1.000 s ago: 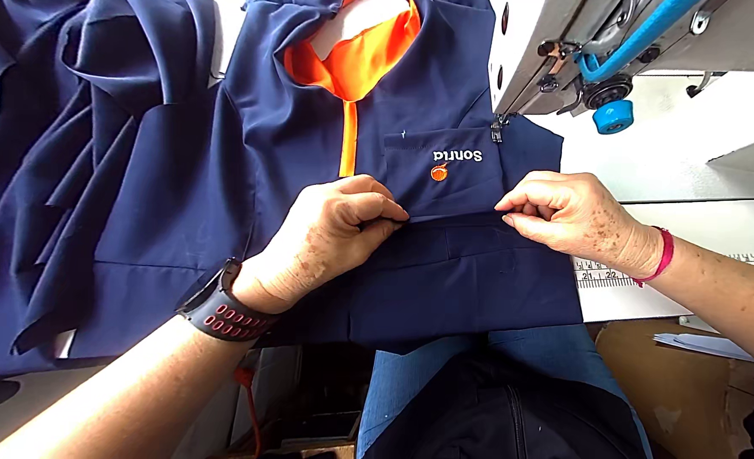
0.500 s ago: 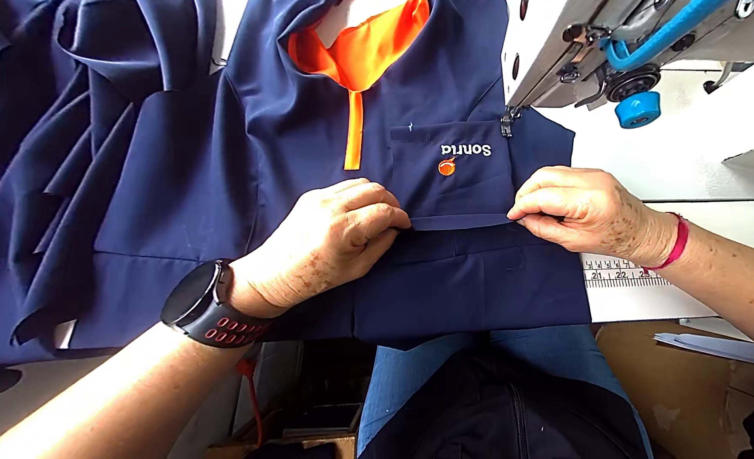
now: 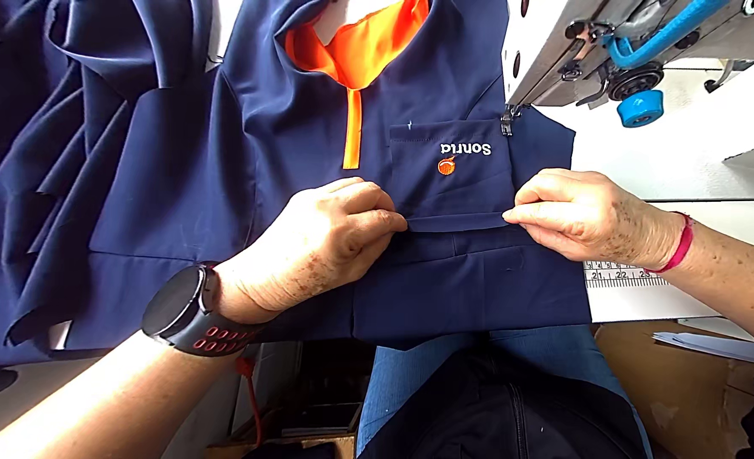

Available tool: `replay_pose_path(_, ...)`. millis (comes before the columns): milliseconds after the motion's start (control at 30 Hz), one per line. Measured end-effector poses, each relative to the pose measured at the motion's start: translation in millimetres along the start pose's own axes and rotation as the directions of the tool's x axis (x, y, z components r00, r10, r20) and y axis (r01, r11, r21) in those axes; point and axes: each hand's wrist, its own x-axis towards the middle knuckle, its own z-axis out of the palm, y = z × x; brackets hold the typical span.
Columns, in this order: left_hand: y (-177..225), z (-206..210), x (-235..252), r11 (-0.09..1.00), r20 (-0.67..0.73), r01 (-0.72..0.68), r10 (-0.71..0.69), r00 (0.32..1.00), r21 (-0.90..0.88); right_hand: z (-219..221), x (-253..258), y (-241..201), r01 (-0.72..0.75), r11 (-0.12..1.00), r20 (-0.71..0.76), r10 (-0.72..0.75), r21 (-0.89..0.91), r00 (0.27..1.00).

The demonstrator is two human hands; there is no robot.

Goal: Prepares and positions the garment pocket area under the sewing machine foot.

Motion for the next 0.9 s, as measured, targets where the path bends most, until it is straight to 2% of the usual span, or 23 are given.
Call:
replay_pose_path(100,0.6,-0.4,-0.6,0.999,0.049,0.033,-0.032,0.998,-0.023,-1.7,0.0,-2.9,-0.042,0.999,0.025,0.042,0.006,0.999)
replay_pose_path(200,4.5,5.0,3.0,0.993,0.015,0.105,-0.104,0.994,-0.049,8.2,0.4,-7.8,-0.176,0.984,-0.053,0.176,0.003,0.983)
replay_pose_path(367,9.0,12.6,6.6,0.972,0.023,0.228,-0.227,0.974,-0.059,12.5,1.6,-12.7,-0.388,0.918,-0.06,0.393,0.085,0.917)
replay_pose_path(467,7.9,13.6,6.1,0.974,0.025,0.216,-0.214,0.976,-0.073,12.1,0.5,-14.6,-0.433,0.891,-0.06,0.444,0.137,0.894)
replay_pose_path(533,9.0,14.6,5.4,0.985,0.008,0.158,-0.158,0.987,-0.064,14.7,-1.4,-16.1,-0.368,0.922,-0.111,0.381,0.12,0.918)
replay_pose_path(633,11.6,16.0,4.4,0.999,-0.048,0.041,-0.041,0.998,0.004,14.0,-2.7,-15.3,-0.135,0.986,-0.188,0.116,-0.092,0.975)
replay_pose_path(733,13.6,16.6,1.6,0.995,-0.06,-0.024,0.03,0.998,0.097,13.4,-4.3,-14.8,0.044,0.961,-0.156,-0.09,-0.272,0.984)
replay_pose_path(900,14.7,11.6,-2.0,0.996,0.039,-0.02,0.017,0.999,0.088,8.6,-13.5,-18.4,0.077,0.972,-0.035,-0.087,-0.223,0.996)
